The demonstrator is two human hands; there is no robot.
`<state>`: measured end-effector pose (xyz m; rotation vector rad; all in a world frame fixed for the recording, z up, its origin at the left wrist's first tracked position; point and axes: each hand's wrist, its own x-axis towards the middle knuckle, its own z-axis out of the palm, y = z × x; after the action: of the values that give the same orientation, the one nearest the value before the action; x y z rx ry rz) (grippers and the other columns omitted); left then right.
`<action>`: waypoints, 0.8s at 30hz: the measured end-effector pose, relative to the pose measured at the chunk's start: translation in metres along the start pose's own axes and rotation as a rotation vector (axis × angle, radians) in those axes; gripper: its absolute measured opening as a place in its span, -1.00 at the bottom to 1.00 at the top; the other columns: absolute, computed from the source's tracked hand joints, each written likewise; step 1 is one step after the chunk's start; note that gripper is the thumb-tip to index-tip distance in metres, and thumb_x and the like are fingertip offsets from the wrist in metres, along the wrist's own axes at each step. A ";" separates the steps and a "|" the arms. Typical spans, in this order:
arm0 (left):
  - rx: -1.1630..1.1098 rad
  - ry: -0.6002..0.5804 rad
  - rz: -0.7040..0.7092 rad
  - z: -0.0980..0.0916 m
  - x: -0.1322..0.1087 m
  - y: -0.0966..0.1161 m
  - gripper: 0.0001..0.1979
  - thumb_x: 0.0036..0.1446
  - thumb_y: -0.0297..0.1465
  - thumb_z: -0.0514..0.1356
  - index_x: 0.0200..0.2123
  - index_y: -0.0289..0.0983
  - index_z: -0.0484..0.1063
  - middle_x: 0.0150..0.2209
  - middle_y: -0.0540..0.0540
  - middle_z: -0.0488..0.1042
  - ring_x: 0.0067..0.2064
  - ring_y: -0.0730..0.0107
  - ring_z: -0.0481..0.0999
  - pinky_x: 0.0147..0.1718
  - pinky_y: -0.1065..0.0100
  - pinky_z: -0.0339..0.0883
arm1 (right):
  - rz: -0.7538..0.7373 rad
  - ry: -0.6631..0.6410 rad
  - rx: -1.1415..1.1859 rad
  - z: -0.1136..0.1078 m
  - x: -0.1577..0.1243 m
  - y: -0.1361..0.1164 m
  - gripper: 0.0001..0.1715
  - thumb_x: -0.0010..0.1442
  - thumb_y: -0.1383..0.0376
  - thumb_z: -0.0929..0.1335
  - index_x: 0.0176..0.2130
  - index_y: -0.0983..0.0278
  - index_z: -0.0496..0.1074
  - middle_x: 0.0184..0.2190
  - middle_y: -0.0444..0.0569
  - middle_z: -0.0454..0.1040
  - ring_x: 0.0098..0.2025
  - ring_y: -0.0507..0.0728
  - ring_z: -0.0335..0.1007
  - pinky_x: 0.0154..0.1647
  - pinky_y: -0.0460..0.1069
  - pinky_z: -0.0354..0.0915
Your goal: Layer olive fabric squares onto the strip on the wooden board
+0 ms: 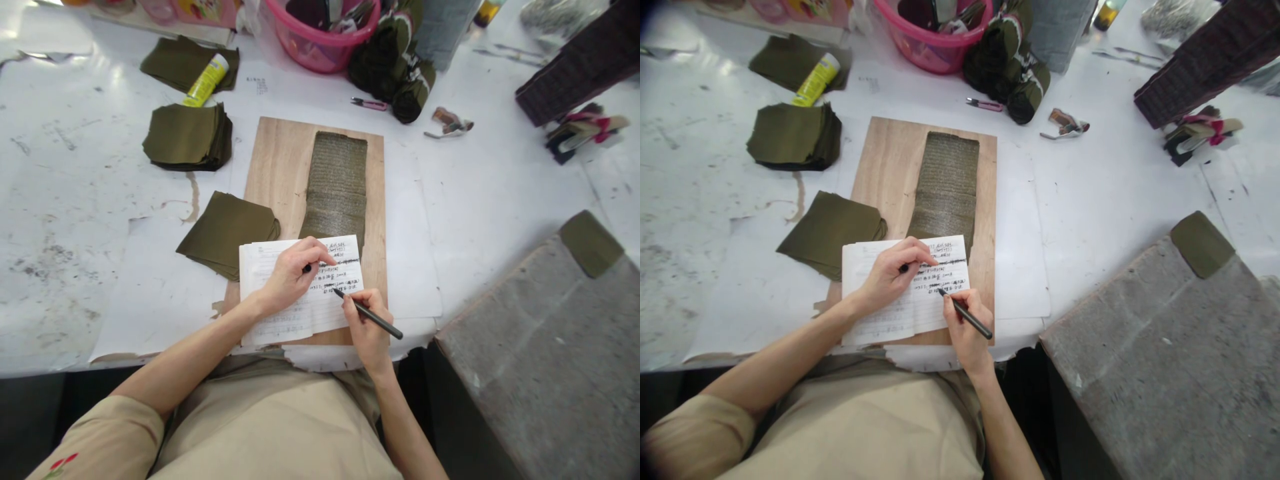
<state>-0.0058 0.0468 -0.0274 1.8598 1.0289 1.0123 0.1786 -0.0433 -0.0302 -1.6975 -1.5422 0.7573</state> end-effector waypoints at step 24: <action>0.008 -0.004 -0.002 0.000 0.000 0.000 -0.69 0.20 -0.62 0.00 -0.26 -0.26 0.52 -0.25 -0.08 0.45 -0.18 0.41 0.46 -0.16 0.38 0.32 | 0.159 0.236 0.106 -0.005 -0.003 0.009 -0.79 0.25 0.16 0.34 -0.33 0.23 0.30 -0.52 -0.22 0.36 -0.50 0.00 0.36 -0.44 -0.09 0.29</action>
<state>-0.0055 0.0470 -0.0269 1.8664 1.0340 1.0036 0.1880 -0.0468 -0.0347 -1.7752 -1.1977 0.6783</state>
